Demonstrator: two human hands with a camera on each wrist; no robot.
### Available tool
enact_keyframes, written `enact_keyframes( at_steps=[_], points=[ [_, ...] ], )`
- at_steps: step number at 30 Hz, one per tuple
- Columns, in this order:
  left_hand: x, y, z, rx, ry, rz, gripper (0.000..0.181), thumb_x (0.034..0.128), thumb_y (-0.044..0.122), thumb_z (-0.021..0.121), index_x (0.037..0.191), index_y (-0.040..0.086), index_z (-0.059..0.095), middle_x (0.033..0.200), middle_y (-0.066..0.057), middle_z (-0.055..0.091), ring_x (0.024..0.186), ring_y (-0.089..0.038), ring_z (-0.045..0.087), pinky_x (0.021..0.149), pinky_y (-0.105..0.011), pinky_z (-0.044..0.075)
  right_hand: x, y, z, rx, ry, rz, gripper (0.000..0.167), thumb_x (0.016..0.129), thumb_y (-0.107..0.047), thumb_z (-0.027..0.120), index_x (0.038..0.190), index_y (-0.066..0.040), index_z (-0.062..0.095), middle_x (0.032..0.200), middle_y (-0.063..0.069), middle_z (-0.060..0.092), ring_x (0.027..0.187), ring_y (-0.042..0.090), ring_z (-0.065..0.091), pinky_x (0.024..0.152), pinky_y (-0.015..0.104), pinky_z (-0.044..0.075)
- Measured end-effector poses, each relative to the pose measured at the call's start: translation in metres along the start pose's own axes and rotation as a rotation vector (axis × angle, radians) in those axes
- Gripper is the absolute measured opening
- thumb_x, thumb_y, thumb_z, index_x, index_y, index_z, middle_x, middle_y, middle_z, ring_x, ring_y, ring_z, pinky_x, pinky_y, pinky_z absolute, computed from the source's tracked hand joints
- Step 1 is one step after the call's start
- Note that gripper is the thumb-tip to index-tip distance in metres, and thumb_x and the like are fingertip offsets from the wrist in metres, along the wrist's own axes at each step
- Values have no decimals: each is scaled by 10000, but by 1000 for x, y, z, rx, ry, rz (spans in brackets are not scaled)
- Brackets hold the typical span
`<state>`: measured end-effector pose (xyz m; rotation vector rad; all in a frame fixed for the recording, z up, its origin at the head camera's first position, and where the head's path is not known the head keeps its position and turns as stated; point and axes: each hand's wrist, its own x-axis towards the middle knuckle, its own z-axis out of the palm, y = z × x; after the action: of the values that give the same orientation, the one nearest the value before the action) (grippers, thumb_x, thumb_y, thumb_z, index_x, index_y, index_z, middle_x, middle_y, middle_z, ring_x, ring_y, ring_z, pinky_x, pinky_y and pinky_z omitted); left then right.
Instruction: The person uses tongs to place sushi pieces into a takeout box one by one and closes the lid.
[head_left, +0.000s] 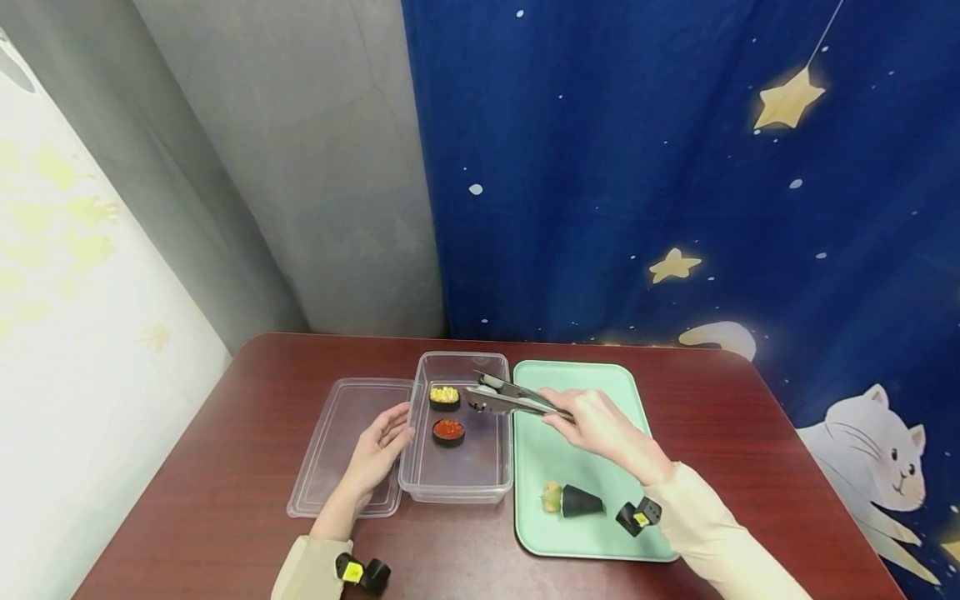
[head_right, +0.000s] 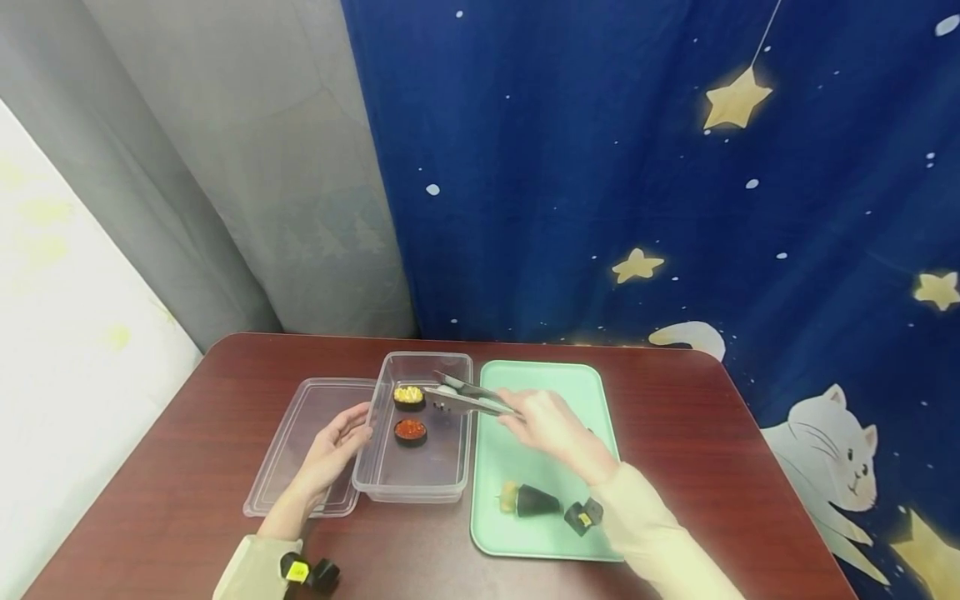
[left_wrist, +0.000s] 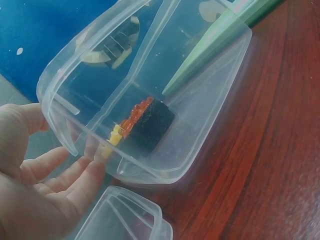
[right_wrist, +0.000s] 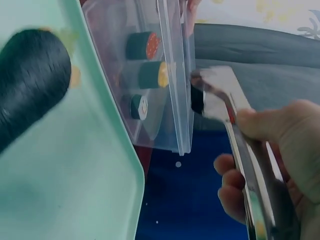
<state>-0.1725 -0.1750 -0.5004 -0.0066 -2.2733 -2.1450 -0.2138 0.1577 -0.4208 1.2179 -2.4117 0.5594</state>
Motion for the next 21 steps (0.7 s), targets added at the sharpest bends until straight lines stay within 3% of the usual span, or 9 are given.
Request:
enact_keyframes(
  at_steps=[7, 14, 21],
  points=[
    [-1, 1, 0, -18, -8, -11, 491, 923, 22, 559, 1376, -57, 386, 1354, -272, 446, 1226, -368, 451, 886, -144, 421, 15, 10, 1, 23, -164, -92, 269, 817, -124, 714, 1069, -51, 658, 642, -59, 554, 511, 12, 398, 479, 171, 360],
    [0, 0, 1, -27, -15, -13, 487, 919, 8, 559, 1371, -57, 391, 1346, -274, 451, 1222, -365, 454, 884, -144, 423, 24, 14, 7, 38, -228, -149, 197, 809, -98, 718, 994, -68, 654, 667, -70, 564, 535, 16, 413, 500, 172, 368],
    [0, 1, 1, -24, -5, -17, 478, 916, 5, 562, 1363, -53, 404, 1337, -266, 465, 1210, -355, 464, 881, -148, 427, 31, 13, 11, -16, -287, -197, 170, 810, -137, 720, 953, -82, 645, 634, -76, 526, 532, 28, 413, 515, 212, 405]
  ],
)
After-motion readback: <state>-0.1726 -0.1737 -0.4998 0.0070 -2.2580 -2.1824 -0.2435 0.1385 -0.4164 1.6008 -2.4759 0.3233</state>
